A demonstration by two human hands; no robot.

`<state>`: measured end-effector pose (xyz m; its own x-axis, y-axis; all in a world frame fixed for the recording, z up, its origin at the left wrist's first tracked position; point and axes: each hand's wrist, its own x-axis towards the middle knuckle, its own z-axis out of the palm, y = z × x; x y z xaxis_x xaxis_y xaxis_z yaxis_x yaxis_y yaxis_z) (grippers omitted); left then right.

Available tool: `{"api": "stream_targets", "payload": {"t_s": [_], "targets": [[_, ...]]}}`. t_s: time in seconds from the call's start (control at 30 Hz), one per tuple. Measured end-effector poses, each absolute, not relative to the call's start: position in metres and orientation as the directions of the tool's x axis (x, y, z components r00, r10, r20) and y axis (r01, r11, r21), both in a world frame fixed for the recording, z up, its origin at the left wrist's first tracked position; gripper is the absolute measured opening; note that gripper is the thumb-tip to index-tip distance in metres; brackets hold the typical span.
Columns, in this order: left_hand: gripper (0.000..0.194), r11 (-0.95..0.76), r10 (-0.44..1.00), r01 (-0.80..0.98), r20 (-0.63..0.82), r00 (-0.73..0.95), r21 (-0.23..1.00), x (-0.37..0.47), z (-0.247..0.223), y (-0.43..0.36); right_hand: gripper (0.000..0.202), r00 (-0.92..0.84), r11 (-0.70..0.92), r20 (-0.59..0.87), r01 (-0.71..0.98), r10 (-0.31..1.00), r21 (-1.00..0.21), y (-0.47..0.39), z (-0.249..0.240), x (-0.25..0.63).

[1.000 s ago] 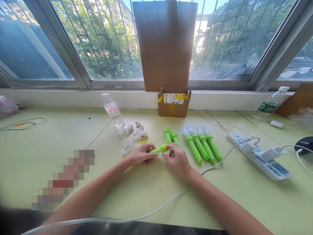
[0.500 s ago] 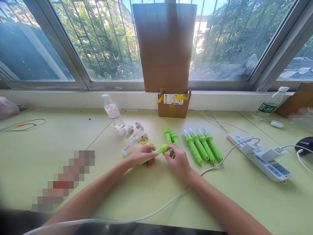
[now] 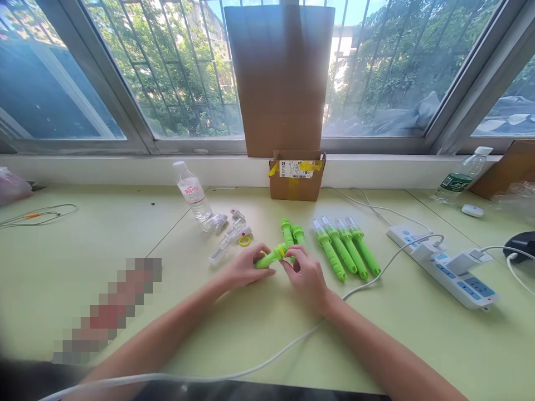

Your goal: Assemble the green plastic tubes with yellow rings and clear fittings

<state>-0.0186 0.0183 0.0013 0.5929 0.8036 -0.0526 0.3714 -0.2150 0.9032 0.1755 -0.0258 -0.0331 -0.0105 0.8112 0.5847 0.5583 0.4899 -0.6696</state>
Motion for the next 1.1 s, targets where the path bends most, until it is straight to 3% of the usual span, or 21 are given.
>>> {"api": "stream_targets", "payload": {"t_s": [0.13,0.23,0.57,1.1], "targets": [[0.025,-0.363,0.837,0.356,0.134,0.530,0.861,-0.016,-0.004,0.020,0.005,-0.005,0.483,0.580,0.561,0.814,-0.672,-0.024,-0.034,0.177],[0.021,-0.374,0.847,0.331,0.174,0.501,0.867,-0.015,-0.009,0.022,0.006,-0.003,0.468,0.561,0.555,0.828,-0.688,-0.023,-0.033,0.177],[0.032,-0.058,0.830,0.231,-0.081,0.551,0.971,-0.018,-0.012,0.025,0.009,-0.007,0.441,0.520,0.540,0.854,-0.717,-0.023,-0.029,0.175],[0.038,-0.014,0.782,0.230,-0.133,0.609,0.973,-0.018,-0.007,0.025,0.016,-0.028,0.411,0.470,0.533,0.882,-0.740,-0.021,-0.031,0.176]]}}
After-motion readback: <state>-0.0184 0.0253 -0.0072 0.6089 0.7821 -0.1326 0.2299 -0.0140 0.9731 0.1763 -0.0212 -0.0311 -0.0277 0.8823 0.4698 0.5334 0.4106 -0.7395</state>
